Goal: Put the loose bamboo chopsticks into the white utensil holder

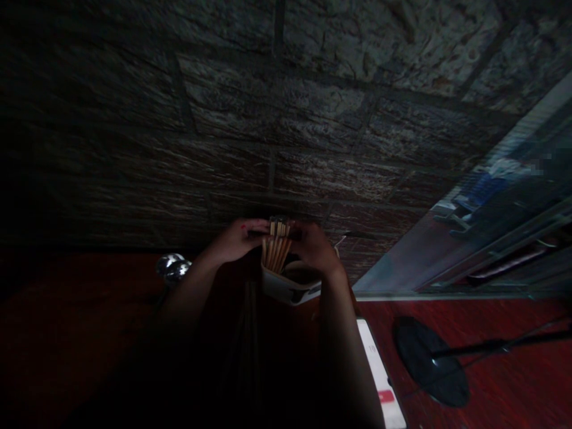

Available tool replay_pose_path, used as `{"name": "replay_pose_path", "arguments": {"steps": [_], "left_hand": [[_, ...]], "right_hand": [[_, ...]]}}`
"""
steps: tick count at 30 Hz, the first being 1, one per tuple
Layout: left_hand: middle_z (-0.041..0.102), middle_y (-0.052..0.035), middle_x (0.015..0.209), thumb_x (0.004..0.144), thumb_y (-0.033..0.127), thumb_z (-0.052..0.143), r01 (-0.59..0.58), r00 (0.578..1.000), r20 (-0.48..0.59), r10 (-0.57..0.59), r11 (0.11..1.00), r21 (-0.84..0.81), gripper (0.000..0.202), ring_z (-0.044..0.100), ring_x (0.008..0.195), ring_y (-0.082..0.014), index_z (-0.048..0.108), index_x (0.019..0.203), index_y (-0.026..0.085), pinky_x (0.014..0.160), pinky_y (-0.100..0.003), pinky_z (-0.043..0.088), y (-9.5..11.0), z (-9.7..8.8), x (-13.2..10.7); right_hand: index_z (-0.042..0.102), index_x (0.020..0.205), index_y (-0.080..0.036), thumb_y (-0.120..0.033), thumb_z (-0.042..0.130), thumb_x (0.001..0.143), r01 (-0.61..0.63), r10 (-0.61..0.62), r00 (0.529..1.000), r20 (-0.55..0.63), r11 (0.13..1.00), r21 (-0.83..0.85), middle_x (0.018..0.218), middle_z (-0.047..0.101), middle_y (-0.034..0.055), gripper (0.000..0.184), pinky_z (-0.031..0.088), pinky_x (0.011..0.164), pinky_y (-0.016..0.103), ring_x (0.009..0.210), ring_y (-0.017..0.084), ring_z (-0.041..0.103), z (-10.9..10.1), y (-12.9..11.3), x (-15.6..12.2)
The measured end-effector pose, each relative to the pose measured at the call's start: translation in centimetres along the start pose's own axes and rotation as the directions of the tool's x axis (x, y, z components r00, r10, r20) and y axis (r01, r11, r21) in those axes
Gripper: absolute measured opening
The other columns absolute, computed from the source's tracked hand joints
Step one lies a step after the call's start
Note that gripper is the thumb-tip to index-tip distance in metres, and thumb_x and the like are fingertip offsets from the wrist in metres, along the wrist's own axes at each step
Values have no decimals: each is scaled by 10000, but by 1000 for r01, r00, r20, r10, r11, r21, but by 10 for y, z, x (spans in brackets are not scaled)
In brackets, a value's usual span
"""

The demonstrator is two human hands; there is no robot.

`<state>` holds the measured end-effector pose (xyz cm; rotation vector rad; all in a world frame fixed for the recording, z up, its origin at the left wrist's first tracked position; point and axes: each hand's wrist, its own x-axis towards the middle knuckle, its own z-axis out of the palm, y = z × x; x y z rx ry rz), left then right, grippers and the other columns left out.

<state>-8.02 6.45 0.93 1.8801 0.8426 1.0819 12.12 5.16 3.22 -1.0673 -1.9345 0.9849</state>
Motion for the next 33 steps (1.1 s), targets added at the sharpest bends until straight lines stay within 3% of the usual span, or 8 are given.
{"name": "replay_pose_path", "arguments": {"steps": [8, 23, 33], "left_hand": [[741, -92, 1048, 787, 172, 672, -13, 1000, -1, 13, 999, -34, 237, 681, 981, -221, 716, 1020, 155, 922, -364, 487, 2, 3, 1], [744, -81, 1044, 801, 200, 651, 23, 1000, -6, -23, 998, -65, 237, 674, 997, -233, 723, 1024, 165, 931, -386, 478, -3, 5, 1], [738, -131, 1057, 767, 272, 702, 30, 999, 39, -22, 978, -209, 307, 670, 1014, -266, 725, 1038, 129, 927, -405, 481, -2, 15, 4]], "right_hand": [[681, 890, -149, -289, 658, 723, -50, 48, 999, 22, 993, 102, 855, 710, 47, 219, 507, 658, 291, 664, 160, 628, -6, -5, -4], [667, 890, -185, -351, 622, 769, -27, 26, 999, 24, 999, 46, 752, 677, 19, 210, 503, 679, 292, 666, 156, 619, -7, -6, -4], [667, 850, -145, -373, 658, 739, -74, 75, 997, -12, 995, 66, 735, 673, 30, 255, 506, 673, 299, 658, 164, 630, -7, -4, -5]]}}
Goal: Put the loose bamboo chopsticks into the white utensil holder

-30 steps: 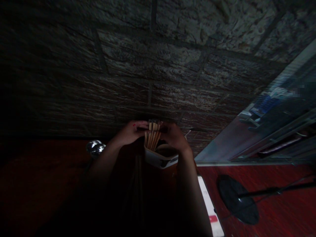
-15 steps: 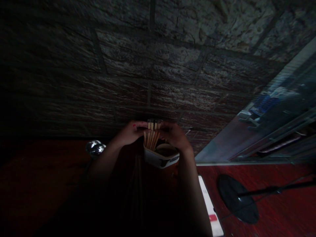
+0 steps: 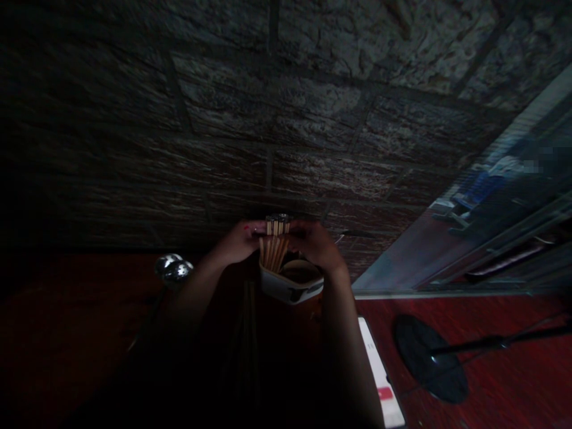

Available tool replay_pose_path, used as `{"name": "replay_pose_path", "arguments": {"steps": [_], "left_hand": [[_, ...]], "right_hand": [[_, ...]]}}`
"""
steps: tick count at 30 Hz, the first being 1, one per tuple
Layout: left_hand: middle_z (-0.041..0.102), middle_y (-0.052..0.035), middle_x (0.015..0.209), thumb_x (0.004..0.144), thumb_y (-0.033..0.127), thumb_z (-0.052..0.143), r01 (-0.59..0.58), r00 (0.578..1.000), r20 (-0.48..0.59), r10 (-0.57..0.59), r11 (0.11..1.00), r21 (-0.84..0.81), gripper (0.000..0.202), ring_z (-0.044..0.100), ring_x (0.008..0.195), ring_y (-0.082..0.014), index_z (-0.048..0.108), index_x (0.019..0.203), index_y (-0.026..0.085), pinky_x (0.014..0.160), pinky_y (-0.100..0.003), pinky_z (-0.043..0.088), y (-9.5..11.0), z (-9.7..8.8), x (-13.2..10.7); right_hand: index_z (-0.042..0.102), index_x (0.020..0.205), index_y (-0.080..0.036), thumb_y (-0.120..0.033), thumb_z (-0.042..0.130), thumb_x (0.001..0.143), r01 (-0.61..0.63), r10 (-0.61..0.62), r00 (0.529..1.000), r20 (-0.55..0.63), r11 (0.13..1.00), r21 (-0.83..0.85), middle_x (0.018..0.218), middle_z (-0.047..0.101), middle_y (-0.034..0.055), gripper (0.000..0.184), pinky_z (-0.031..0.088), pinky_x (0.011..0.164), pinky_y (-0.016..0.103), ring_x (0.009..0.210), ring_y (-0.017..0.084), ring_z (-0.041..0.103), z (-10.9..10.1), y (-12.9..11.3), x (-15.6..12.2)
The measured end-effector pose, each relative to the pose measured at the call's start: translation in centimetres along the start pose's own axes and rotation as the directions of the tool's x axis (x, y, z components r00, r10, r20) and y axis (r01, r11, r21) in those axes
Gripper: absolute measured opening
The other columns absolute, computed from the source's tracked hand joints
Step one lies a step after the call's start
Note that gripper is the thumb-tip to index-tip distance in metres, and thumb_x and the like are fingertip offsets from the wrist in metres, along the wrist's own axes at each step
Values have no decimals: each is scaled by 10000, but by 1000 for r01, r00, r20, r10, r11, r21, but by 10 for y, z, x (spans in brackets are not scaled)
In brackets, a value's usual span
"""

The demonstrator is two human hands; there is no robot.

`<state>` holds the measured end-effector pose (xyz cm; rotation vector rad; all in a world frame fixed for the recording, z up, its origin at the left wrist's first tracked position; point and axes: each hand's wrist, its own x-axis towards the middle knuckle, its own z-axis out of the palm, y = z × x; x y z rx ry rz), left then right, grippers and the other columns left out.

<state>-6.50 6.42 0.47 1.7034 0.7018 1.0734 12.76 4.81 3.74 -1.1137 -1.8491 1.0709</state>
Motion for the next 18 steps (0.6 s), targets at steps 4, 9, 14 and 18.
{"name": "replay_pose_path", "arguments": {"steps": [4, 9, 14, 18], "left_hand": [[749, -122, 1021, 773, 292, 698, -10, 1000, 17, 10, 1000, -15, 289, 666, 1029, -274, 737, 1011, 135, 934, -419, 477, 0, 1, 1], [756, -109, 1002, 775, 277, 699, 5, 1000, 3, -5, 1000, 6, 252, 674, 1016, -265, 744, 990, 154, 952, -434, 470, 0, 1, 0], [759, -102, 990, 765, 269, 708, 19, 1000, 3, -19, 1000, 7, 249, 687, 977, -255, 746, 980, 151, 950, -426, 476, 0, 2, 0], [756, -105, 1002, 740, 262, 732, 25, 999, -33, -25, 1000, -5, 260, 694, 951, -249, 747, 973, 148, 933, -409, 487, -1, 2, 0]], "right_hand": [[668, 841, -151, -361, 689, 715, -24, 26, 999, -24, 998, 60, 750, 688, 28, 246, 512, 681, 301, 643, 156, 628, -1, 0, 0], [694, 839, -162, -317, 738, 670, -23, 22, 1000, 19, 995, 94, 804, 713, 33, 234, 517, 720, 300, 732, 174, 657, -6, -2, -2], [704, 877, -166, -334, 748, 675, -30, 30, 1000, -2, 994, 109, 819, 718, 36, 266, 518, 721, 295, 746, 170, 657, -9, 0, -3], [696, 882, -158, -347, 732, 697, -19, 22, 999, -35, 995, 94, 809, 709, 34, 267, 509, 707, 287, 723, 159, 643, -9, 1, -2]]}}
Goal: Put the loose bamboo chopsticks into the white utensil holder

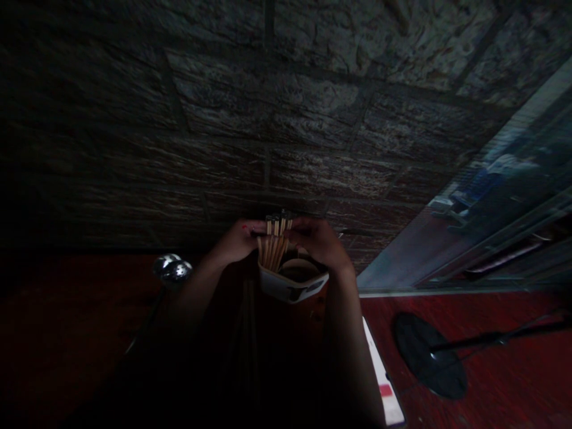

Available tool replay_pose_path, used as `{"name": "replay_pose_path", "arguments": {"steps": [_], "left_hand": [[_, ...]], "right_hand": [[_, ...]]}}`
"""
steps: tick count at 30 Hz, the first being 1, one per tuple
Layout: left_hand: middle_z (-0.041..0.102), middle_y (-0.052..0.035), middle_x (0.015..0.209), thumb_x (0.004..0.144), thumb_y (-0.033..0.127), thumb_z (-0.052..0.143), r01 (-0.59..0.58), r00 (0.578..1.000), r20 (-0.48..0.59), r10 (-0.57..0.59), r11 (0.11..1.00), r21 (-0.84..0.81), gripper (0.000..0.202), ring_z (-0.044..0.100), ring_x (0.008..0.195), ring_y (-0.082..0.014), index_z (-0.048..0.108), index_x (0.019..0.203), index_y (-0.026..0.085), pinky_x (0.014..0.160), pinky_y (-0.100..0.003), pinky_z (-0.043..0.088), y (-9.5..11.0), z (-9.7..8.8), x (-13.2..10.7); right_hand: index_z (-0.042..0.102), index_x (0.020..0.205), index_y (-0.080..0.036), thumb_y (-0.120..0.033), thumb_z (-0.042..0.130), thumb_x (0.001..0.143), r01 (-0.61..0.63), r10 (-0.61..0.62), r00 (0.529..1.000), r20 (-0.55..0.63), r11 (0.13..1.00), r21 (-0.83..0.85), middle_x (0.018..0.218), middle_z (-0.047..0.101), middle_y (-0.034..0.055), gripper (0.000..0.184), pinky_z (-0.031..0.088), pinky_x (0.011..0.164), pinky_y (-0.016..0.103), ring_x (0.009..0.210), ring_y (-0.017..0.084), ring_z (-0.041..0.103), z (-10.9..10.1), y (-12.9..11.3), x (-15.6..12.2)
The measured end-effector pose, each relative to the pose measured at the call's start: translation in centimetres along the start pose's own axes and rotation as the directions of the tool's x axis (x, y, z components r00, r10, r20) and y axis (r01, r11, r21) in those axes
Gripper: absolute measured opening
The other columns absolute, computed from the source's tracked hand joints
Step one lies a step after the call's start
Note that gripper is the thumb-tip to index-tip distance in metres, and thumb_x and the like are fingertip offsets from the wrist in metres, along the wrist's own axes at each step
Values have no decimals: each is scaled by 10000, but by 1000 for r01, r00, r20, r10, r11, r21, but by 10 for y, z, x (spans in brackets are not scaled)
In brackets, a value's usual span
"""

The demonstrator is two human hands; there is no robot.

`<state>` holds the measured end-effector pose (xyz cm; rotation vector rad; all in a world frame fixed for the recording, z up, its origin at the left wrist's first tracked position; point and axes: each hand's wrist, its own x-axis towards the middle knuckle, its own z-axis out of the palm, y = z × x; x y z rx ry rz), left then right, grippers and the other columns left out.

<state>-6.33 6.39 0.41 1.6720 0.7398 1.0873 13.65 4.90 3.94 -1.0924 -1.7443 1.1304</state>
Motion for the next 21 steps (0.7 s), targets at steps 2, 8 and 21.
{"name": "replay_pose_path", "arguments": {"steps": [2, 8, 21], "left_hand": [[755, -107, 1006, 730, 267, 741, -1, 1000, -15, 1, 1000, -13, 278, 695, 949, -250, 745, 981, 147, 924, -406, 491, 0, 1, 0], [760, -104, 981, 755, 309, 720, -8, 1000, 15, 8, 1000, -13, 283, 690, 959, -263, 746, 985, 146, 895, -408, 502, -1, 3, 0], [755, -93, 1006, 777, 274, 693, -18, 999, -38, 21, 997, 78, 252, 697, 904, -239, 737, 991, 150, 887, -392, 502, -4, 0, 1]], "right_hand": [[690, 873, -157, -347, 733, 694, 12, -12, 1000, -10, 1000, -13, 795, 705, 30, 264, 506, 715, 291, 718, 159, 641, 1, 0, 0], [683, 845, -159, -342, 724, 682, -5, 5, 1000, 21, 1000, -7, 802, 708, 40, 248, 509, 724, 316, 738, 181, 657, 4, -3, 0], [695, 864, -168, -368, 727, 689, -7, 6, 1000, -29, 999, -37, 842, 720, 42, 267, 495, 634, 260, 723, 162, 641, -4, -4, -4]]}}
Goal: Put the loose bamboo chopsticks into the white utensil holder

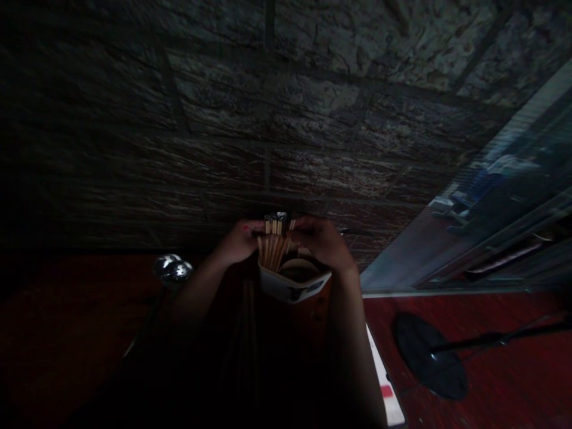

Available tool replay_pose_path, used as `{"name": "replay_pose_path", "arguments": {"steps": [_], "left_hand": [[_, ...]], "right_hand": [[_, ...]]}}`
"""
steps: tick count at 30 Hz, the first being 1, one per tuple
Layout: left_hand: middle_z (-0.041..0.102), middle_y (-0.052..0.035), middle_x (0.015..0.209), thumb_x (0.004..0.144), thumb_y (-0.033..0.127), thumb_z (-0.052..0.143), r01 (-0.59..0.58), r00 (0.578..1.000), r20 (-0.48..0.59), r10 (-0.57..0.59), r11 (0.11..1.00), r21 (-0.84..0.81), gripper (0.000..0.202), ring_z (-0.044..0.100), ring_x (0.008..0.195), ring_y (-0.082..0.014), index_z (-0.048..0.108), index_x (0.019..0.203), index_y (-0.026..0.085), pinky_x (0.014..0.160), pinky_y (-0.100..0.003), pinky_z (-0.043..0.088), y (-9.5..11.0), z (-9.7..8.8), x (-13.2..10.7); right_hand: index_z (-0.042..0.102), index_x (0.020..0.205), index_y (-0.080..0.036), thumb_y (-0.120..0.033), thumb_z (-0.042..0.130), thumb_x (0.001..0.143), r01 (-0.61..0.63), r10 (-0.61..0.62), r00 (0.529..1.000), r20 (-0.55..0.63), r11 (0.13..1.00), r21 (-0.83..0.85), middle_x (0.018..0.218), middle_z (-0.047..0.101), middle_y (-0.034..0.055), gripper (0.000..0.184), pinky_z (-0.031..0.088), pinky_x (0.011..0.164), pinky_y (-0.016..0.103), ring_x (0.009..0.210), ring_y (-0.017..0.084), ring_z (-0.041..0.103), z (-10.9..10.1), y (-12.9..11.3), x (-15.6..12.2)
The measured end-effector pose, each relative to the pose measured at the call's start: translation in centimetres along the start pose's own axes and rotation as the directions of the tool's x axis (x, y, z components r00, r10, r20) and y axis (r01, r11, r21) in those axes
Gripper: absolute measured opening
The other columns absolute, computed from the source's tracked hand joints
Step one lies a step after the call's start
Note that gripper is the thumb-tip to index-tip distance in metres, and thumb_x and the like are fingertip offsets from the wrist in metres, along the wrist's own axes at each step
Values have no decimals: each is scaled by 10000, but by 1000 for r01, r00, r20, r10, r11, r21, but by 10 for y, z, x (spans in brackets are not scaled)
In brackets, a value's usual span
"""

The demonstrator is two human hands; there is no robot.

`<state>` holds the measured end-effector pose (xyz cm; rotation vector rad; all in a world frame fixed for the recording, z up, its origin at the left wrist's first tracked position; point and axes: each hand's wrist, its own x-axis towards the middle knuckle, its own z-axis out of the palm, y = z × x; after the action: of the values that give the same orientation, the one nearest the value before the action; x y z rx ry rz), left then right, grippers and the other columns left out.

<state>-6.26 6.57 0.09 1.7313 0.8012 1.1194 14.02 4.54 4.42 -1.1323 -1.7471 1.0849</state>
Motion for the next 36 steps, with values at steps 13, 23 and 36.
{"name": "replay_pose_path", "arguments": {"steps": [13, 23, 36], "left_hand": [[756, -82, 996, 796, 255, 670, -19, 1000, 1, 19, 998, 63, 245, 694, 895, -232, 732, 1011, 156, 858, -367, 505, -1, -3, -1], [757, -83, 990, 785, 247, 677, -31, 1000, 3, 31, 998, 50, 244, 690, 915, -240, 736, 1000, 150, 891, -384, 492, -2, -3, -1], [750, -82, 1029, 795, 253, 666, -28, 999, 29, 26, 998, 63, 248, 685, 925, -241, 741, 1011, 156, 894, -388, 492, -2, -4, -1]], "right_hand": [[694, 928, -191, -382, 694, 752, 79, -82, 995, -59, 995, -55, 867, 724, 46, 260, 508, 736, 305, 786, 189, 656, 2, -5, -2], [680, 946, -200, -401, 705, 768, 193, -211, 944, -255, 976, -97, 916, 702, 58, 269, 504, 764, 302, 836, 187, 636, -2, -19, -12], [668, 869, -181, -233, 651, 733, 73, -70, 997, 24, 992, -107, 870, 732, 63, 146, 523, 778, 337, 809, 212, 683, 11, -3, 4]]}}
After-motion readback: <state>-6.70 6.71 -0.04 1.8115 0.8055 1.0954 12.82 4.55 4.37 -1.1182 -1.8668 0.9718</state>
